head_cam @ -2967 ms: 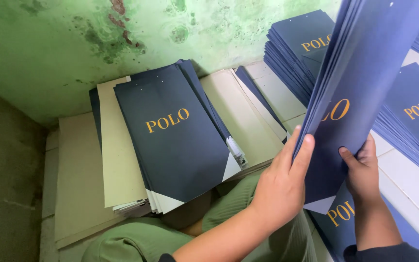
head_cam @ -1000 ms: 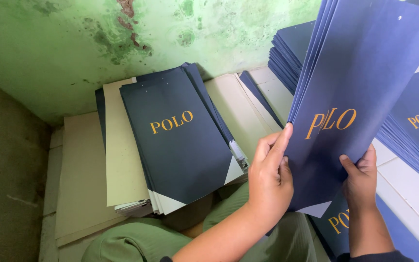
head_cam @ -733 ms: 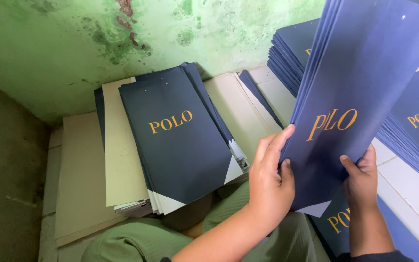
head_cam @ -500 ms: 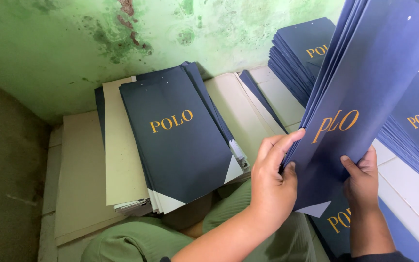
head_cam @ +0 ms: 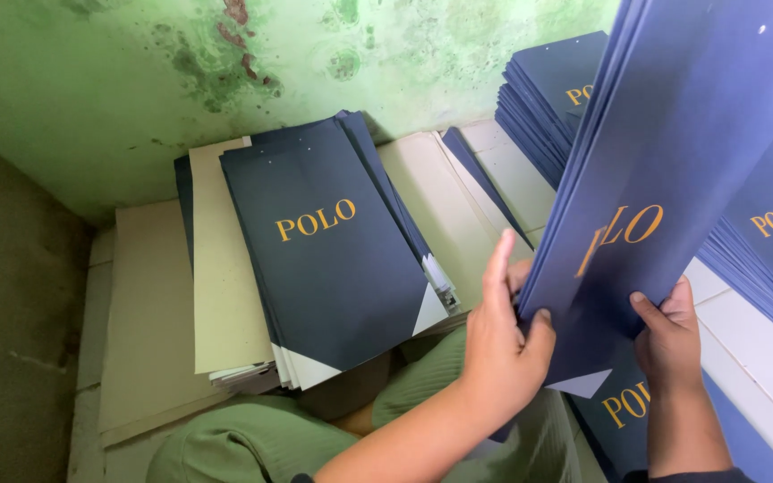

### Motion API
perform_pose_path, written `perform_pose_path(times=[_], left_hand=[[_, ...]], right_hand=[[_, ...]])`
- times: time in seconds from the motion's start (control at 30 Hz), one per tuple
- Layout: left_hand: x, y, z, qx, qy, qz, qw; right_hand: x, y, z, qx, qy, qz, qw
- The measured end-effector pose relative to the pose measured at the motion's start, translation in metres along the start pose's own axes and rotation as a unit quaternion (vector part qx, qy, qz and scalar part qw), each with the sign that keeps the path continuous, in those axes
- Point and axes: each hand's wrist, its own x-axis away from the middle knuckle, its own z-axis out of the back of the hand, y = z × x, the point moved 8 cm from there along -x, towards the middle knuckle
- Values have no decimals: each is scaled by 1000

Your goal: Sorting and stacking blue paper bags on the floor

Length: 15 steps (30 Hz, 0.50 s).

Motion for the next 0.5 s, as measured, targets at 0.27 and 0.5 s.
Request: perform_pose_path(times=[0.27, 0.5], left_hand=[[6, -7, 21, -29, -80, 57, 995], [37, -62, 34, 20, -48, 48, 997]], right_hand=[[28, -45, -7, 19, -7, 39, 999], [28, -4, 31, 80, -53, -58, 994]])
